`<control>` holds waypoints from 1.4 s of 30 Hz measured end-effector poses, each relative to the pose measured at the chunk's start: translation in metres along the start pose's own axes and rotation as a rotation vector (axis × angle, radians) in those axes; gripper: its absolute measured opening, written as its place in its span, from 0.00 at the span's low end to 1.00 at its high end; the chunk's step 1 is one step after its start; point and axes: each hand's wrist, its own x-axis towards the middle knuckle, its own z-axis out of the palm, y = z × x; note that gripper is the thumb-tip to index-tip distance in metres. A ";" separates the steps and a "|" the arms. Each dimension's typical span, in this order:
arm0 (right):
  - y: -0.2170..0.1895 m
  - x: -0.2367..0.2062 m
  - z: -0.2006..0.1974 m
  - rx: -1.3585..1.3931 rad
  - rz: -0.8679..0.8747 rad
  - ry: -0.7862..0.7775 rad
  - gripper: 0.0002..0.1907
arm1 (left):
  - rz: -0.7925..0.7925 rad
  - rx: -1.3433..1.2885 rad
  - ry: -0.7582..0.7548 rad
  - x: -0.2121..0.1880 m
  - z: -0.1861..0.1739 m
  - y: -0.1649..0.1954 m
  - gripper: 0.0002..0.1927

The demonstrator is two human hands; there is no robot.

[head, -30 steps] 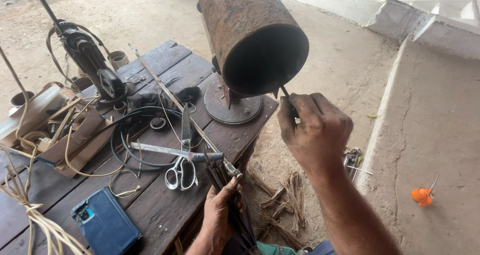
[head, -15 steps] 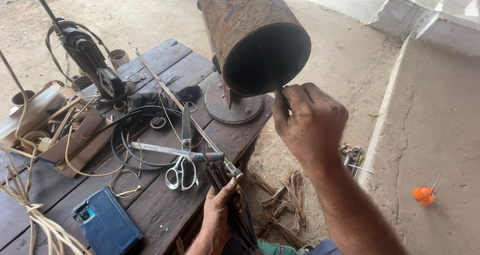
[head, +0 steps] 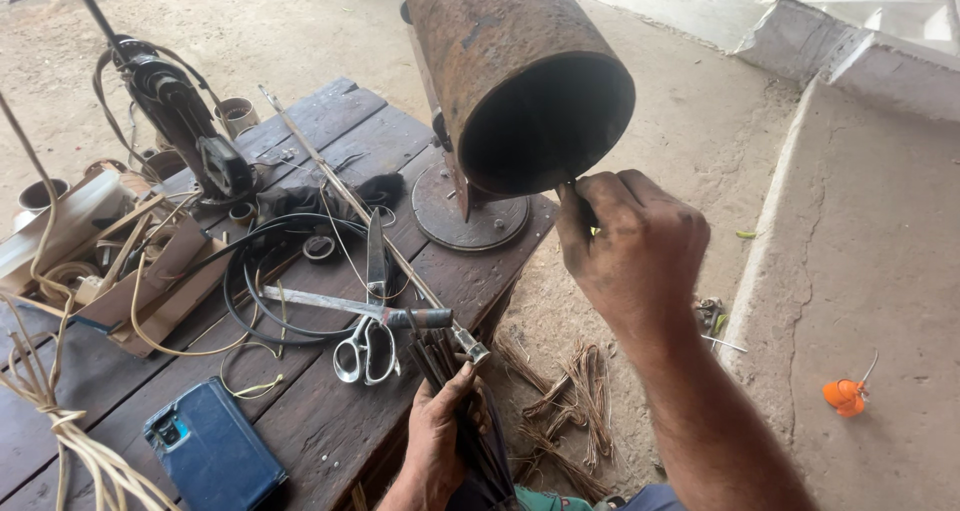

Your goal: The person repeatedly inserts thin metal rods into a large cylindrical metal container and scrapes the interior surface with the rods. The person holds a bundle of rods in one hand and uses the other to push and rotate them inside the cylinder, then removes them and repeats the process.

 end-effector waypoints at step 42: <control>-0.002 0.012 -0.015 0.020 0.013 -0.045 0.05 | -0.065 0.008 0.016 -0.004 -0.001 -0.005 0.17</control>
